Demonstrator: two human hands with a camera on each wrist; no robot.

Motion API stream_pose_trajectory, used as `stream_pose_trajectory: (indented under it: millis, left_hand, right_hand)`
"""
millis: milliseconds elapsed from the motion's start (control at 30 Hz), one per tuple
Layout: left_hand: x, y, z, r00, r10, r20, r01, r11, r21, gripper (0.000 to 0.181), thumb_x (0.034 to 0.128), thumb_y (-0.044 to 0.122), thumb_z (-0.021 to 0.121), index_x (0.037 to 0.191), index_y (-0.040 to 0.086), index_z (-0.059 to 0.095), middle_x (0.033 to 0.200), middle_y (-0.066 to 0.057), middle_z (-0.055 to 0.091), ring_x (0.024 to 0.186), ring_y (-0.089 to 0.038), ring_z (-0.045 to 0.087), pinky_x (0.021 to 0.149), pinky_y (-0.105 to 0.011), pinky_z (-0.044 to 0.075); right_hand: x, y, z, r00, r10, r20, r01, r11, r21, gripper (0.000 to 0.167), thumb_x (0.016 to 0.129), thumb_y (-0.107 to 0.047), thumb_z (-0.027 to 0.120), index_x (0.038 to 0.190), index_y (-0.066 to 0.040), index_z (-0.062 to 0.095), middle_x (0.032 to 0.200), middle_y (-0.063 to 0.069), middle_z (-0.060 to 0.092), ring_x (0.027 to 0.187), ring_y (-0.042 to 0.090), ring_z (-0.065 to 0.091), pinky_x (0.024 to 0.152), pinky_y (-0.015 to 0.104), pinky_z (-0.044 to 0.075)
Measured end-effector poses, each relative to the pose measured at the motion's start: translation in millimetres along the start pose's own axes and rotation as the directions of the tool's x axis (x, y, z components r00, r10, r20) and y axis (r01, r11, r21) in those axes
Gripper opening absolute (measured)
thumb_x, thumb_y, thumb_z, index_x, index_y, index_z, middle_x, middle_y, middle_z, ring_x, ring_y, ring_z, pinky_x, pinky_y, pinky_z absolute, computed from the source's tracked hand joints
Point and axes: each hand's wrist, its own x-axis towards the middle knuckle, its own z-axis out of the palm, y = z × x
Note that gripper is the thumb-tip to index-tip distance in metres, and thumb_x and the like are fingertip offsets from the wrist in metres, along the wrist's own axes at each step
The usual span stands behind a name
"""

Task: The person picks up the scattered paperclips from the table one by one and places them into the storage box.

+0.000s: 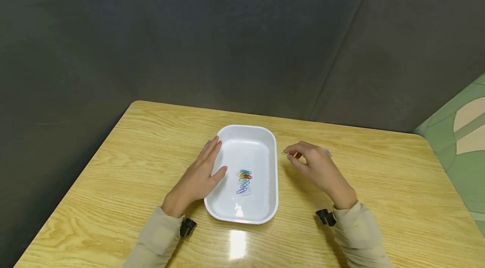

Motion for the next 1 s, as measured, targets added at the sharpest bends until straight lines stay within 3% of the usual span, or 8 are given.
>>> stream_pose_trajectory:
  millis: [567, 867, 1000]
  left_hand:
    - [0.6, -0.5, 0.9, 1.000, 0.007, -0.009, -0.007, 1.000, 0.004, 0.072, 0.1011, 0.036, 0.051, 0.159, 0.008, 0.018, 0.169, -0.006, 0.010, 0.156, -0.030, 0.010, 0.125, -0.049, 0.017]
    - [0.9, -0.8, 1.6, 1.000, 0.014, -0.017, -0.014, 1.000, -0.001, 0.072, 0.1012, 0.036, 0.051, 0.159, 0.007, 0.019, 0.169, -0.007, 0.011, 0.156, -0.031, 0.010, 0.125, -0.049, 0.017]
    - [1.0, -0.1, 1.4, 1.000, 0.015, -0.013, -0.015, 1.000, 0.001, 0.072, 0.1012, 0.036, 0.051, 0.159, 0.007, 0.019, 0.169, -0.007, 0.010, 0.156, -0.031, 0.010, 0.125, -0.049, 0.017]
  right_hand:
    - [18.6, -39.1, 7.0, 0.997, -0.054, 0.058, 0.050, 0.997, 0.063, 0.015, 0.092, -0.008, 0.069, 0.106, -0.010, 0.074, 0.100, 0.001, 0.073, 0.088, 0.014, 0.064, 0.076, 0.037, 0.057]
    - [28.0, -49.0, 20.3, 0.992, -0.098, 0.081, 0.093, 0.993, 0.068, 0.013, 0.092, -0.007, 0.069, 0.104, -0.008, 0.074, 0.097, 0.002, 0.073, 0.085, 0.013, 0.064, 0.072, 0.027, 0.056]
    - [31.0, -50.6, 25.8, 0.988, -0.117, 0.099, 0.111, 0.992, 0.067, 0.013, 0.092, -0.007, 0.068, 0.104, -0.007, 0.074, 0.094, 0.002, 0.072, 0.085, 0.014, 0.065, 0.073, 0.030, 0.057]
